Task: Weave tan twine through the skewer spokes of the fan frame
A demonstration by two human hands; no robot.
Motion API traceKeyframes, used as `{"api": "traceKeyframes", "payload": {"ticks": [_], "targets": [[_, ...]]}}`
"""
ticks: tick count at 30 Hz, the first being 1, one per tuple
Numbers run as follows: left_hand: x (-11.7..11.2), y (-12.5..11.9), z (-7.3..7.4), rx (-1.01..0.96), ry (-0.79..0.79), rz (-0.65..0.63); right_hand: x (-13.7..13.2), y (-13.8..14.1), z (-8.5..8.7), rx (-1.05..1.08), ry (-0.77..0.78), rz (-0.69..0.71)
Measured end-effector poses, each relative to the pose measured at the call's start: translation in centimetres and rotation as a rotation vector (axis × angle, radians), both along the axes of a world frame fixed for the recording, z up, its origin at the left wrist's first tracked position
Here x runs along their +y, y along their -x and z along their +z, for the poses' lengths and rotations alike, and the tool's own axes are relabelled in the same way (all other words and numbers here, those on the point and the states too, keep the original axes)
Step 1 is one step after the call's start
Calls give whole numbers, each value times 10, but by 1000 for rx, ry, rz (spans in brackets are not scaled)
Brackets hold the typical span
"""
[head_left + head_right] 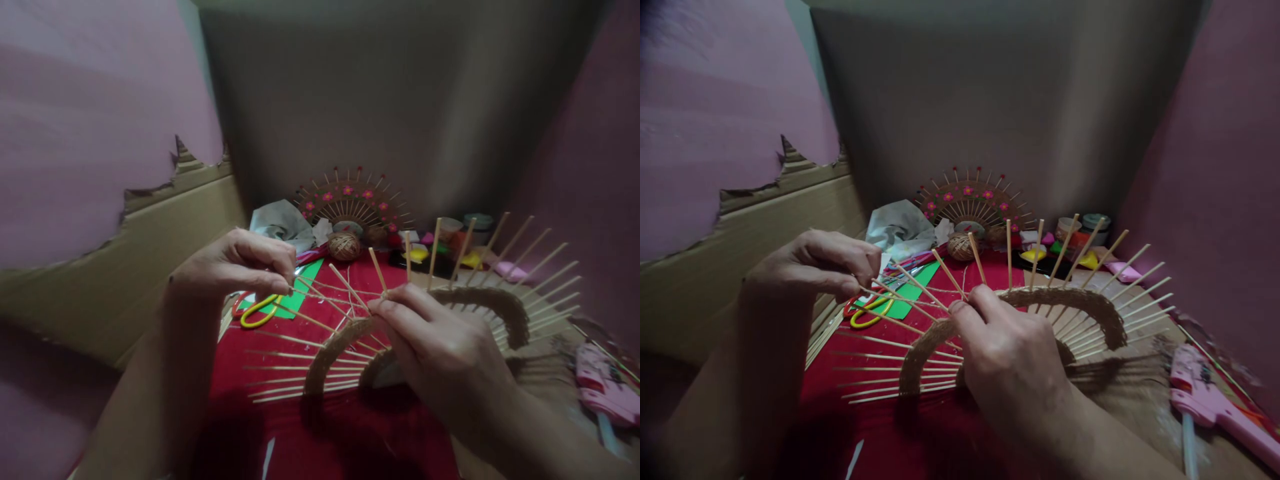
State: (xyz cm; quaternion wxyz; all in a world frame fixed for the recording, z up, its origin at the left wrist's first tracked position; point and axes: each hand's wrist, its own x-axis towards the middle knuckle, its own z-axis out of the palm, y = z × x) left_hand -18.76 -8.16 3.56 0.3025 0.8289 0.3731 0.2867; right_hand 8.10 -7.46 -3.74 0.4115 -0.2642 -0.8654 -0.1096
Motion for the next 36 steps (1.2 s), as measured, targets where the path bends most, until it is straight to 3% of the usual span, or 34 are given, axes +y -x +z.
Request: {"api": "traceKeyframes", "payload": {"ticks": [4, 10, 16, 21, 25, 31, 36], "targets": [[14, 6, -5, 114, 127, 4, -1, -1, 0, -2, 7, -4], [36, -2, -42, 238, 334, -93, 0, -3, 1, -18, -7, -15], [29, -11, -67, 184, 401, -115, 0, -4, 0, -20, -19, -29], [21, -13, -73, 150, 390, -165, -2, -5, 1, -15, -62, -27], [17, -15, -78, 172, 341, -216, -9, -9, 3, -62, -215, -103], [10, -17, -80, 165, 302, -242, -18, -2, -6, -215, -311, 128], [6, -17, -72, 176, 264, -223, -14, 11, -17, -301, -263, 18]]}}
